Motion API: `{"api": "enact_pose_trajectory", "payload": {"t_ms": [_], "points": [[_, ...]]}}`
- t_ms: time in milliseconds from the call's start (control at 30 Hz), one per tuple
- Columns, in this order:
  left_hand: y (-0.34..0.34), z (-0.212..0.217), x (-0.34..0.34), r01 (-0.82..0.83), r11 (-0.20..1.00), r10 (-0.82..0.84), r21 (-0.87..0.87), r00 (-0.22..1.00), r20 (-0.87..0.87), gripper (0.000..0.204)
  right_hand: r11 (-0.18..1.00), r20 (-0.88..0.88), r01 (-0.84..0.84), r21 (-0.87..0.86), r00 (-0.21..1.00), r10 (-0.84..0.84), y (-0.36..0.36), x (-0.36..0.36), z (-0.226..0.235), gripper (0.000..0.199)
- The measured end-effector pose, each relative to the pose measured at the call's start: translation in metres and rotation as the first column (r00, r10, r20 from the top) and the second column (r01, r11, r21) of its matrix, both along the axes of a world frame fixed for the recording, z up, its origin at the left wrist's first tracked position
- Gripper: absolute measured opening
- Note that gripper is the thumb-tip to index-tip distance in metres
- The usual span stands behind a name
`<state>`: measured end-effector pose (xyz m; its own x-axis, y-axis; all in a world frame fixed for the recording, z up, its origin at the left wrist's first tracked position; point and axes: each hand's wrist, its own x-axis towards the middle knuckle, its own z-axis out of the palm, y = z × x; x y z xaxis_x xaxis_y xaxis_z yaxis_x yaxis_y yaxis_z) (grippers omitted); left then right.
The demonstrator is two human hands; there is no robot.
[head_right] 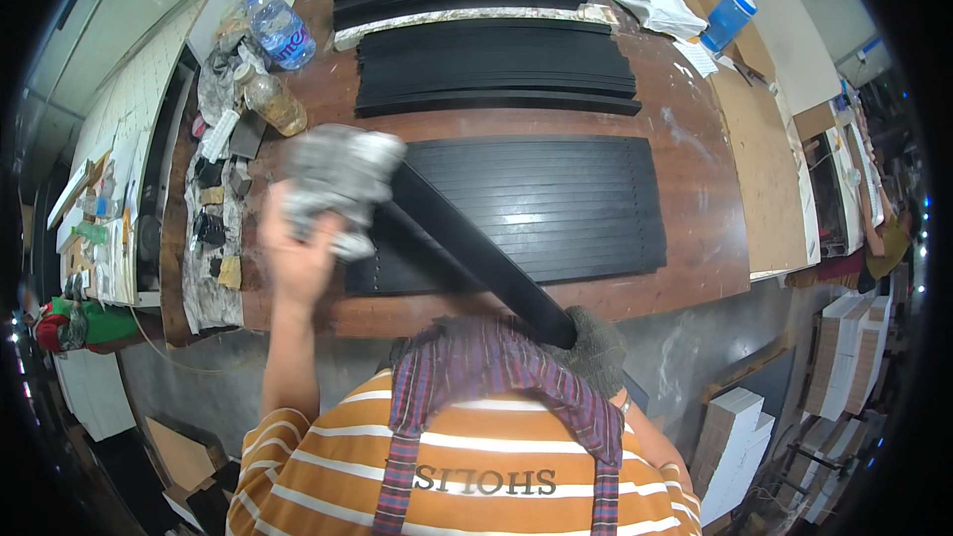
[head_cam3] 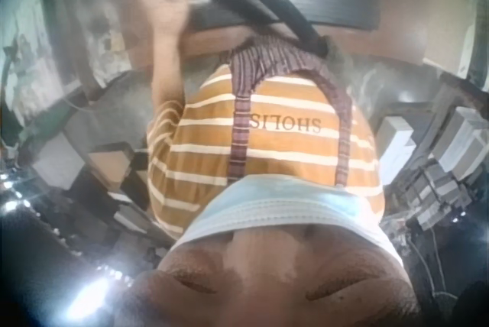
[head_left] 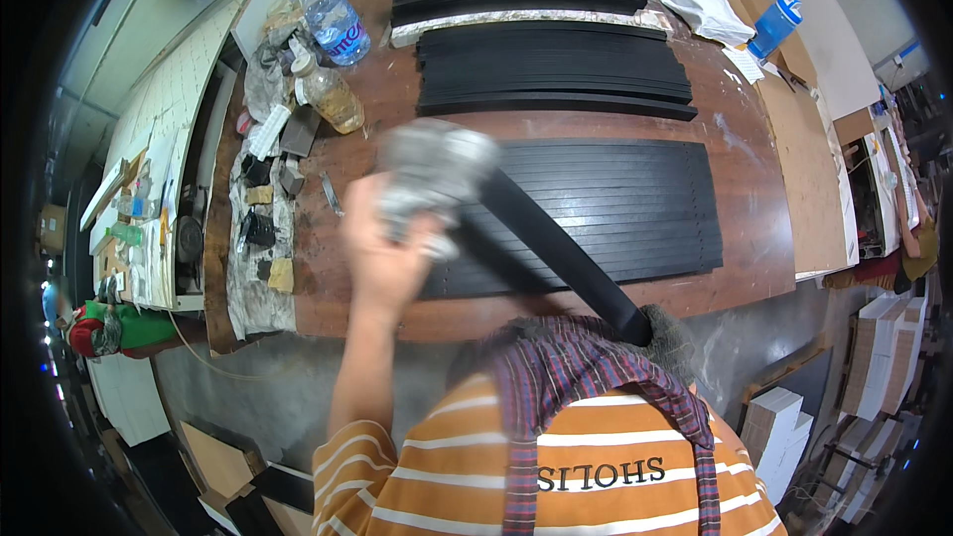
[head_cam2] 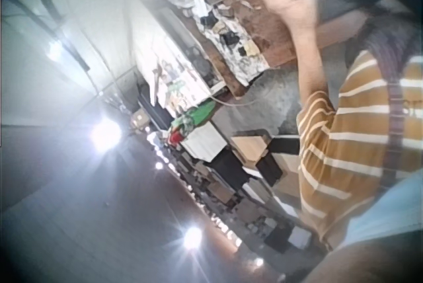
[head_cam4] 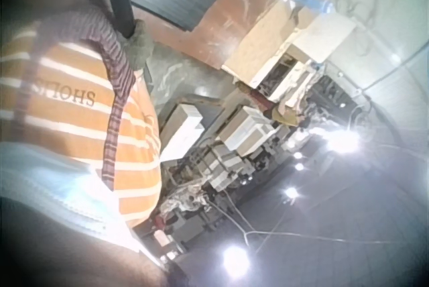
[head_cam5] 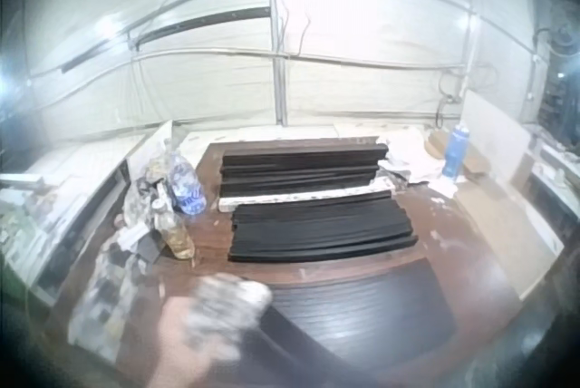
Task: The person wipes long black plastic slats with a cloth and a yellow sponge on a wooden workbench. They handle the slats one at a time, wiping both sides and stacking them on the table.
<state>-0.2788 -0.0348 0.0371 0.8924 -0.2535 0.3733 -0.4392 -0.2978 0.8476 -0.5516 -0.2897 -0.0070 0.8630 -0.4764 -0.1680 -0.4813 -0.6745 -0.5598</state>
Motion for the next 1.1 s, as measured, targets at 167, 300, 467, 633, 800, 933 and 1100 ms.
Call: {"api": "enact_pose_trajectory", "payload": {"t_ms": [167,300,467,633,800,933,1100], "points": [[-0.028,-0.037,0.023,0.078,0.895,-0.267,0.438,0.882,0.388,0.045,0.997,-0.091,-0.059,-0.043,0.994,0.054,0.0,-0.002,0.002,0.048],[0.028,-0.051,0.102,-0.246,0.859,0.243,0.449,0.968,0.065,0.033,0.993,-0.157,-0.089,-0.072,0.985,0.077,0.002,-0.003,0.007,0.045],[0.041,-0.036,0.087,0.026,0.953,-0.111,-0.303,0.957,-0.267,0.04,0.993,-0.253,-0.089,-0.072,0.965,0.069,0.003,-0.001,0.01,0.042],[0.013,-0.01,0.056,0.233,0.952,-0.182,0.198,0.952,-0.246,0.054,0.979,-0.165,-0.153,-0.138,0.978,0.13,-0.003,-0.003,-0.003,0.051],[0.015,-0.008,0.056,0.286,0.958,-0.254,0.029,0.89,-0.379,0.047,0.988,-0.038,-0.132,-0.075,0.991,0.13,-0.004,-0.007,-0.014,0.052],[0.014,-0.012,0.053,0.273,0.962,-0.252,-0.026,0.843,-0.475,0.046,0.982,-0.139,-0.145,-0.119,0.982,0.128,-0.004,-0.009,-0.006,0.048],[0.007,-0.009,0.049,0.255,0.967,-0.241,-0.012,0.895,-0.374,0.046,0.99,-0.149,-0.1,-0.097,0.985,0.084,-0.003,-0.007,0.002,0.04]]}}
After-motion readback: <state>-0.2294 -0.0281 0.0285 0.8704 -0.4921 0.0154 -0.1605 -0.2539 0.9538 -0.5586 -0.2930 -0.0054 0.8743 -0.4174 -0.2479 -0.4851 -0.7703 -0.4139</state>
